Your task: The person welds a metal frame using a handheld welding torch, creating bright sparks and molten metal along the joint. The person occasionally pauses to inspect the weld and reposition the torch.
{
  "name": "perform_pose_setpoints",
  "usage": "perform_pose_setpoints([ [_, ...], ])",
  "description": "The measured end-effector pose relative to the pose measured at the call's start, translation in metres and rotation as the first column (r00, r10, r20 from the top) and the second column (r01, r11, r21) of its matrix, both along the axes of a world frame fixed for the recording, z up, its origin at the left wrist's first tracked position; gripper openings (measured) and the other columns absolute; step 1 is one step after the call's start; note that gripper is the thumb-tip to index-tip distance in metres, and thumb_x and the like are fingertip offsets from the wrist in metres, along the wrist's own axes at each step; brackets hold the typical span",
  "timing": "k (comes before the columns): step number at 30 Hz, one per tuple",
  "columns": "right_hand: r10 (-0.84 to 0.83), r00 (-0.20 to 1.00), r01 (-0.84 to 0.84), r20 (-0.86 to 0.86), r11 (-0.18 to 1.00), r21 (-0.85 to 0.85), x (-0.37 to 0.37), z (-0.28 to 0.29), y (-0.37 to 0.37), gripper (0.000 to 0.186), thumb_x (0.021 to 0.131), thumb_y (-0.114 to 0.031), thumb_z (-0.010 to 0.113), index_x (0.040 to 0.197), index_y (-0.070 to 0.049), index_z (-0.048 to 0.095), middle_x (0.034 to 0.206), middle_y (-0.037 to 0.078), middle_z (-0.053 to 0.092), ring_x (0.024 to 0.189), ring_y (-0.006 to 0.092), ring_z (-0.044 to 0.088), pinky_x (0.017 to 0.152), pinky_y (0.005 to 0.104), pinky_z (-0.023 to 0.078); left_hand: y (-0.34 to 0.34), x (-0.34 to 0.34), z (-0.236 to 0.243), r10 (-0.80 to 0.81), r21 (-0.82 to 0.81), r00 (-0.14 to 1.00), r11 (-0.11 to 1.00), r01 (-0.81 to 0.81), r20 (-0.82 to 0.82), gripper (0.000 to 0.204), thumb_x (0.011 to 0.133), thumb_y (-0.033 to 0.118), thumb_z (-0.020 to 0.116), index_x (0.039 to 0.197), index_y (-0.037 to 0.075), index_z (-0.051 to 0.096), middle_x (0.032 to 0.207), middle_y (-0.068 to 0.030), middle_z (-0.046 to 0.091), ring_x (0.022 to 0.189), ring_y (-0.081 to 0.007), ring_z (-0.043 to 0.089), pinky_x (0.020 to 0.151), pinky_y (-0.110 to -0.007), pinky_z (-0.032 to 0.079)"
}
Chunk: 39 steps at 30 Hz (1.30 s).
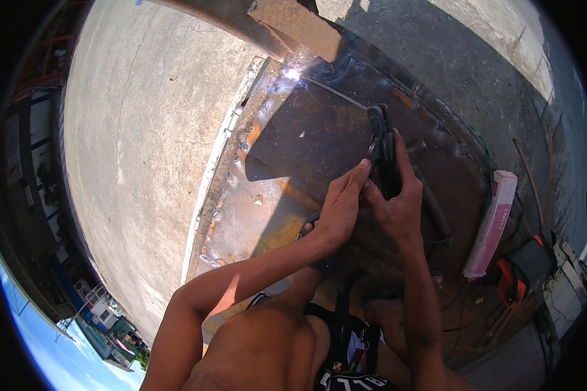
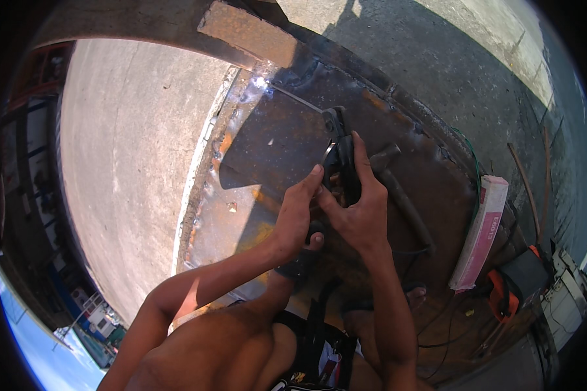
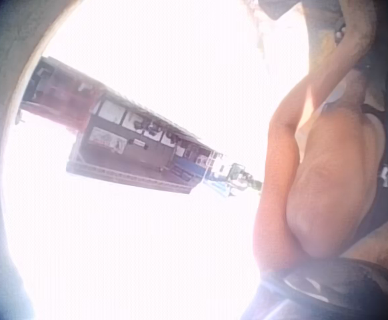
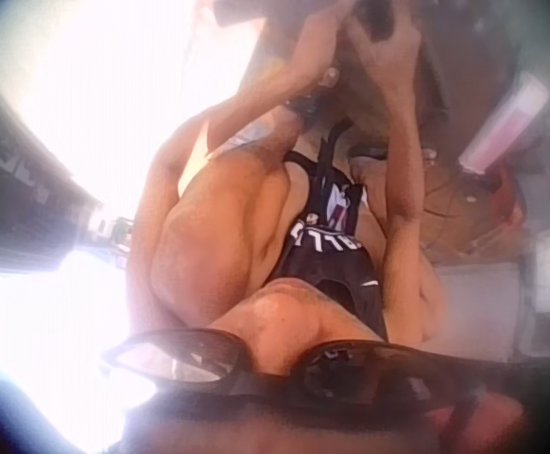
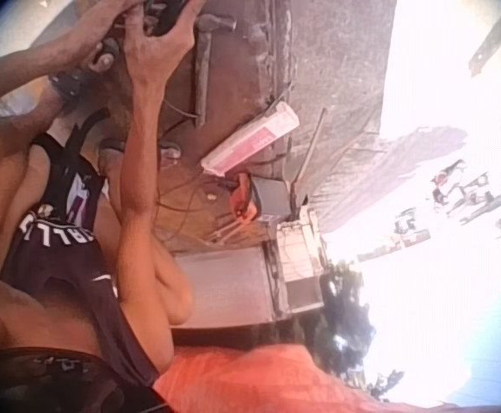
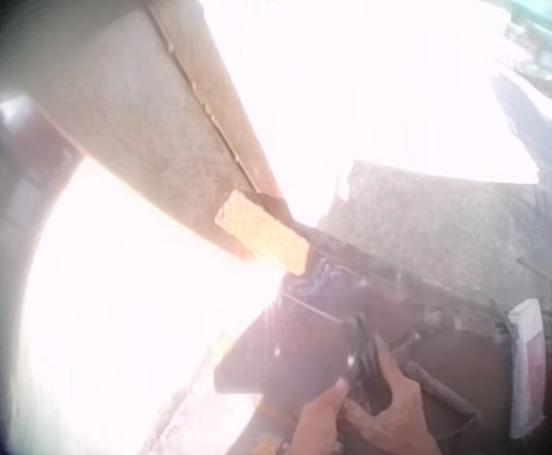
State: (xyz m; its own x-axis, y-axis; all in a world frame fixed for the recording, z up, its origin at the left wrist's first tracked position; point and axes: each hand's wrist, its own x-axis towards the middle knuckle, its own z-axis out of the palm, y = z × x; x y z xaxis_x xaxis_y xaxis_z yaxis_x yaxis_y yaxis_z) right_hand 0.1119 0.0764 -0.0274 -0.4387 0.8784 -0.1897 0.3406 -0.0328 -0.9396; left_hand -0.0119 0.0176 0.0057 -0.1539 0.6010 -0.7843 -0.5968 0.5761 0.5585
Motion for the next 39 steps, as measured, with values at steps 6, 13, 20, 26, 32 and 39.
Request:
perform_pose_setpoints([
  [6,-0.001,1.0,0.001,-0.024,1.0,-0.014,0.001,-0.004,-0.001,0.098,0.086,-0.016,0.089,0.167,0.0,0.037,0.105,0.01,0.077,0.09,0.0173,0.074,0.085,0.0348,0.059,-0.001,0.0,-0.003,0.001,-0.015,1.0,1.0,-0.001,0.012,0.049,0.118,0.044,0.048,0.108,0.0,0.067,0.095,0.0028,0.057,0.093,-0.0063,0.049,0.09,-0.026,0.044],
  [13,0.002,0.999,0.002,-0.042,0.996,0.086,0.003,-0.006,-0.003,0.099,0.086,-0.016,0.089,0.167,0.0,0.036,0.11,0.012,0.078,0.093,0.0188,0.075,0.087,0.0358,0.06,-0.004,0.0,-0.002,-0.043,0.003,0.999,0.999,0.043,-0.03,0.049,0.117,0.045,0.05,0.11,-0.001,0.066,0.098,0.0023,0.056,0.096,-0.0068,0.048,0.091,-0.026,0.043],
  [20,0.008,1.0,-0.007,-0.016,0.999,0.037,0.001,-0.003,-0.003,0.097,0.086,-0.014,0.088,0.167,0.001,0.036,0.111,0.012,0.078,0.094,0.0192,0.076,0.087,0.036,0.06,-0.006,0.001,-0.006,-0.003,0.04,1.0,0.999,0.004,-0.02,0.049,0.117,0.045,0.05,0.107,-0.001,0.064,0.098,0.0016,0.055,0.096,-0.0076,0.047,0.092,-0.026,0.043],
  [26,0.004,1.0,-0.004,-0.021,1.0,0.018,0.0,-0.003,-0.003,0.097,0.087,-0.014,0.088,0.167,0.001,0.036,0.108,0.012,0.078,0.093,0.0186,0.076,0.087,0.0353,0.06,-0.014,-0.003,-0.02,-0.121,0.021,0.989,0.992,0.123,-0.081,0.054,0.112,0.057,0.05,0.114,0.006,0.066,0.101,-0.0007,0.061,0.094,-0.0123,0.055,0.083,-0.031,0.046],
  [32,0.006,1.0,-0.006,-0.013,0.999,0.04,0.001,-0.005,-0.002,0.097,0.086,-0.014,0.089,0.167,0.002,0.036,0.107,0.012,0.078,0.092,0.0183,0.075,0.086,0.035,0.06,-0.004,0.001,-0.006,-0.017,0.031,0.999,0.999,0.019,-0.05,0.048,0.117,0.045,0.05,0.105,0.0,0.064,0.096,0.0029,0.053,0.095,-0.0073,0.047,0.091,-0.026,0.043],
  [39,0.003,1.0,-0.003,-0.007,1.0,-0.001,-0.001,-0.002,-0.002,0.097,0.086,-0.015,0.089,0.166,0.001,0.037,0.106,0.01,0.077,0.09,0.0166,0.074,0.085,0.0343,0.06,-0.002,-0.001,-0.002,0.007,-0.018,1.0,1.0,-0.006,0.022,0.048,0.118,0.043,0.048,0.112,0.0,0.068,0.097,0.0031,0.057,0.095,-0.0063,0.049,0.093,-0.025,0.044],
])
